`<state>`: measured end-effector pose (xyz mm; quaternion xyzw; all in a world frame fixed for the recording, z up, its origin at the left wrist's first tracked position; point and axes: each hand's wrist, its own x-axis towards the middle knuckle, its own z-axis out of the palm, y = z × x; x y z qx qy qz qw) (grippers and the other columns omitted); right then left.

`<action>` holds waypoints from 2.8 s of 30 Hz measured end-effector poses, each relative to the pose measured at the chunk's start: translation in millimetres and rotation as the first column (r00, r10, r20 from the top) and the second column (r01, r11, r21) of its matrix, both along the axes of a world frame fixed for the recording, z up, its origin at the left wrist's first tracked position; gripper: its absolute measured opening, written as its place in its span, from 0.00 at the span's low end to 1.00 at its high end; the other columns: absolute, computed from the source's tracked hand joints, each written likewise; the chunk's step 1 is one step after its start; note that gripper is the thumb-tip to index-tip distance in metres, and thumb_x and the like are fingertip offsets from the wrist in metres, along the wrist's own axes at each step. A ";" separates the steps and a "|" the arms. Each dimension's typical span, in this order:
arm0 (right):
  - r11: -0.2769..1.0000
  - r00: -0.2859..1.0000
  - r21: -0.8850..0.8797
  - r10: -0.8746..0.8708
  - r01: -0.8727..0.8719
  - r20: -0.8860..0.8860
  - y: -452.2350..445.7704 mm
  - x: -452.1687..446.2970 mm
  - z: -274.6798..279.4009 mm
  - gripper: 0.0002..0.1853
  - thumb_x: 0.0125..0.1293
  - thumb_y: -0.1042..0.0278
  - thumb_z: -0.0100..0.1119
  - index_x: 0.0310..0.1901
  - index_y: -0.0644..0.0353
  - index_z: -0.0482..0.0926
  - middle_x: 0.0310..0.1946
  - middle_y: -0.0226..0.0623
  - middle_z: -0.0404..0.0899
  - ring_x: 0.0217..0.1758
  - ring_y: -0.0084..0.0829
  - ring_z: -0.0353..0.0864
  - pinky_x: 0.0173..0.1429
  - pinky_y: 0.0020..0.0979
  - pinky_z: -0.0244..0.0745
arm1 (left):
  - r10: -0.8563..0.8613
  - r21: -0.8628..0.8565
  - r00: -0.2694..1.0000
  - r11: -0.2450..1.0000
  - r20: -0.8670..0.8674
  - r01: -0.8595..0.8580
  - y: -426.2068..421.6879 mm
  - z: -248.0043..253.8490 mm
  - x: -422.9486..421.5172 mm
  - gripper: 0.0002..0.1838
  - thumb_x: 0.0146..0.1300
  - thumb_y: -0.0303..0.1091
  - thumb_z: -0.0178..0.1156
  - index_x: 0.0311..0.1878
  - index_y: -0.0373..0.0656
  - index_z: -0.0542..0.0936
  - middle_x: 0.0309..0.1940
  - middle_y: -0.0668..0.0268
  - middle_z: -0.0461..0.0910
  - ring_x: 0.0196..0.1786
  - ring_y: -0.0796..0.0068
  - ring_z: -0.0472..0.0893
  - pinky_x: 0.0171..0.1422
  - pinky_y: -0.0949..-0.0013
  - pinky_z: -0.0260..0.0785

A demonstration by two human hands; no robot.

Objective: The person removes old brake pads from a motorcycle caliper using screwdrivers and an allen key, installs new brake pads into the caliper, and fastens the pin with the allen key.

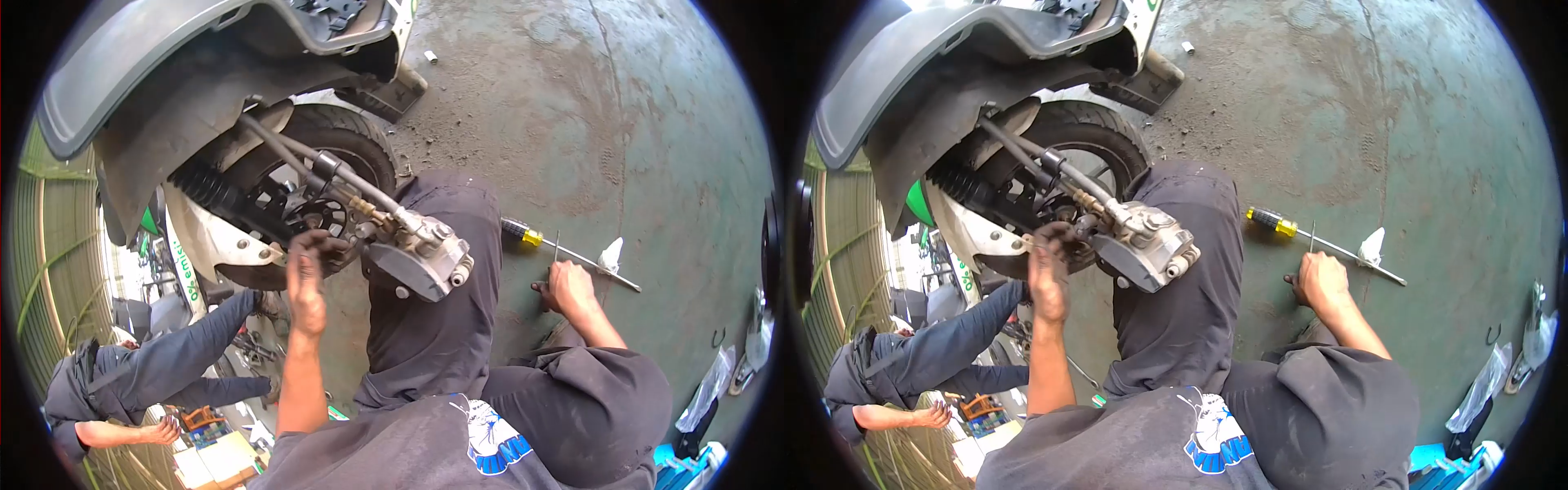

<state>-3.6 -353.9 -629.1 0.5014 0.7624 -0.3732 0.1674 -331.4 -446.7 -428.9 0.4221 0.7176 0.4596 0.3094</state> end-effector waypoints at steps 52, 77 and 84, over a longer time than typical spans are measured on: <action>0.792 0.037 -0.546 -0.558 -0.273 -0.829 80.7 -86.8 161.6 0.38 0.51 0.49 0.73 0.54 0.74 0.73 0.46 0.44 0.80 0.48 0.32 0.80 0.57 0.32 0.75 | -0.544 -0.153 0.579 0.796 -0.607 0.586 19.4 100.3 -49.2 0.28 0.57 0.58 0.65 0.34 0.35 0.80 0.19 0.68 0.73 0.20 0.77 0.69 0.26 0.72 0.61; 0.904 0.063 -0.390 -0.385 -0.173 -0.921 149.7 -52.3 172.5 0.31 0.57 0.60 0.70 0.57 0.71 0.72 0.48 0.41 0.79 0.51 0.30 0.78 0.58 0.31 0.73 | -0.443 0.021 0.665 0.824 -0.601 0.567 45.1 37.1 -9.3 0.10 0.57 0.37 0.67 0.36 0.40 0.83 0.24 0.63 0.83 0.23 0.72 0.82 0.28 0.70 0.71; 0.883 0.108 -0.392 -0.377 -0.259 -0.920 119.9 -72.0 165.8 0.33 0.53 0.55 0.73 0.53 0.72 0.77 0.44 0.41 0.82 0.48 0.28 0.80 0.57 0.30 0.73 | -0.403 -0.133 0.524 0.868 -0.750 0.478 33.0 71.5 -34.2 0.18 0.54 0.46 0.70 0.35 0.39 0.83 0.24 0.62 0.82 0.24 0.66 0.81 0.28 0.69 0.70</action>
